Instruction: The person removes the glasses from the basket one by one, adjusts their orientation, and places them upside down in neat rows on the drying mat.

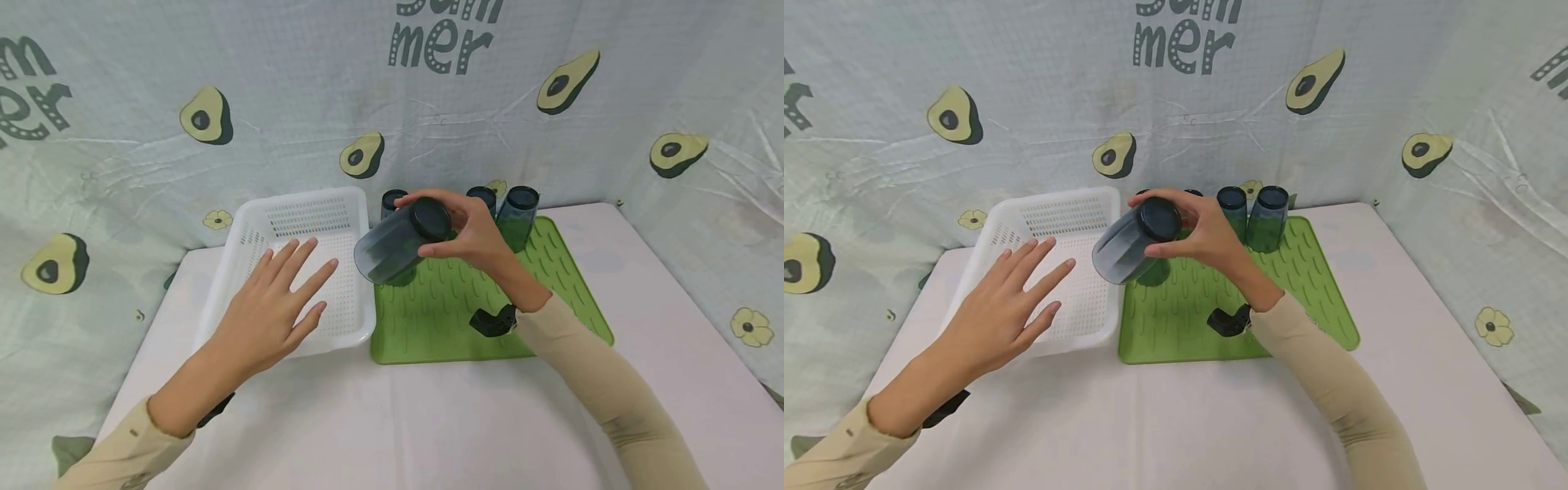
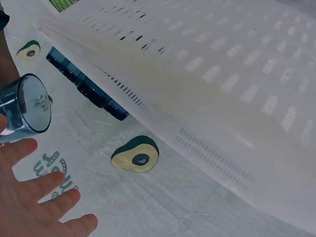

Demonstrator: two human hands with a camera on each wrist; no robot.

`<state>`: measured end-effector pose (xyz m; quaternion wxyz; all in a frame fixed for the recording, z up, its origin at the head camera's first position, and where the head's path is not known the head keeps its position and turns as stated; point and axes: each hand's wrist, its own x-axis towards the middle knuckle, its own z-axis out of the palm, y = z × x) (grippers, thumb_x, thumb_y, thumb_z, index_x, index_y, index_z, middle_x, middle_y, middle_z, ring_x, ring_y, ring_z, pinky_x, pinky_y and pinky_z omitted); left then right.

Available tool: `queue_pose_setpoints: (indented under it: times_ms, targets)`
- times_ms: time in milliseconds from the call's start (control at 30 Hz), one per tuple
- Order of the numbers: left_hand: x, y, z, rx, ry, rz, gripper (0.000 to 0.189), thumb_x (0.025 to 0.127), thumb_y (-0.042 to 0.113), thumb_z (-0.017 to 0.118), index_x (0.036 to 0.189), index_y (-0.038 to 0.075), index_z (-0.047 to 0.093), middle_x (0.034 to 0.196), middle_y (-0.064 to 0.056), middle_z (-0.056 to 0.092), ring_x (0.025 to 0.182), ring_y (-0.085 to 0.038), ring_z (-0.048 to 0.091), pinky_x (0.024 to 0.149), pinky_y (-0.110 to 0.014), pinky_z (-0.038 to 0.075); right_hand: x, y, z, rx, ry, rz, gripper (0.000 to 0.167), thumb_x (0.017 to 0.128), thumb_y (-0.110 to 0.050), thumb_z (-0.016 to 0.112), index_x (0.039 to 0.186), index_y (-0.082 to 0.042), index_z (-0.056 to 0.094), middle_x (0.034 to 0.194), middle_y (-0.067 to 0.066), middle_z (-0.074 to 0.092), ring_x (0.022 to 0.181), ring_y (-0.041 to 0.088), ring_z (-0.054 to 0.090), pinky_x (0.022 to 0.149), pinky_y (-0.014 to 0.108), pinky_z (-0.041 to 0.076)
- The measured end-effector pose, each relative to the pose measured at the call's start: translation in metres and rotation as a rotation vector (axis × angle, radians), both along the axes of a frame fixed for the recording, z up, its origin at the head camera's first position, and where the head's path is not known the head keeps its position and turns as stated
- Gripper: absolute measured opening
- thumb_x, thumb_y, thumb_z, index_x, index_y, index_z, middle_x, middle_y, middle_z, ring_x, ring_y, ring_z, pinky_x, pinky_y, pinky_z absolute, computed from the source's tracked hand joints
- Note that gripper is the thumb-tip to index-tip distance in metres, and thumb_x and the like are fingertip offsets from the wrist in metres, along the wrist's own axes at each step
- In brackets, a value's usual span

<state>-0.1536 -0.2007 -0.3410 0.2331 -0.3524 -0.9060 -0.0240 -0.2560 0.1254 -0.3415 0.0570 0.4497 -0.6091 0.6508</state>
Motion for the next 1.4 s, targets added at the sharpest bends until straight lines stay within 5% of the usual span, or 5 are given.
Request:
queue_pose_setpoints:
  times_ms: [400, 667, 1067, 1400]
  targets:
    - [0.004, -0.006, -0.003, -0.029, -0.022, 0.040, 0.068, 0.108, 0.052, 0.015, 0.147, 0.013, 0.054, 0.156, -0.017, 0.042, 0.144, -0.042, 0.036, 0.116, -0.066, 0.026, 0.008, 0.043, -0.015, 0.081, -0.032, -0.118, 0.060, 0.079, -0.002, 0.087, 0.134, 0.002, 0.062, 0.130, 0.013, 0.067, 0.119, 0.026, 0.065, 0.096, 0.034, 0.055]
    - [0.005, -0.009, -0.005, -0.031, -0.031, 0.053, 0.068, 0.108, 0.052, 0.014, 0.147, 0.014, 0.055, 0.156, -0.017, 0.043, 0.143, -0.042, 0.037, 0.114, -0.068, 0.027, 0.008, 0.060, -0.020, 0.194, -0.002, -0.224, 0.062, 0.077, 0.008, 0.084, 0.135, -0.002, 0.064, 0.129, 0.006, 0.069, 0.113, 0.018, 0.068, 0.085, 0.026, 0.057]
    - [0.007, -0.013, -0.007, -0.023, -0.019, 0.065, 0.067, 0.108, 0.052, 0.016, 0.144, 0.014, 0.058, 0.154, -0.017, 0.044, 0.141, -0.043, 0.039, 0.112, -0.069, 0.029, -0.002, 0.067, -0.019, 0.510, 0.051, -0.399, 0.058, 0.078, -0.017, 0.090, 0.132, -0.018, 0.069, 0.118, 0.006, 0.072, 0.085, 0.008, 0.070, 0.065, 0.024, 0.056]
    - [0.009, -0.014, -0.007, -0.025, -0.019, 0.070, 0.067, 0.108, 0.053, 0.016, 0.144, 0.014, 0.058, 0.154, -0.016, 0.045, 0.141, -0.042, 0.039, 0.112, -0.069, 0.029, -0.014, 0.062, -0.021, 0.625, 0.010, -0.500, 0.061, 0.078, -0.029, 0.090, 0.134, -0.020, 0.067, 0.106, 0.006, 0.074, 0.063, 0.010, 0.068, 0.058, 0.028, 0.053]
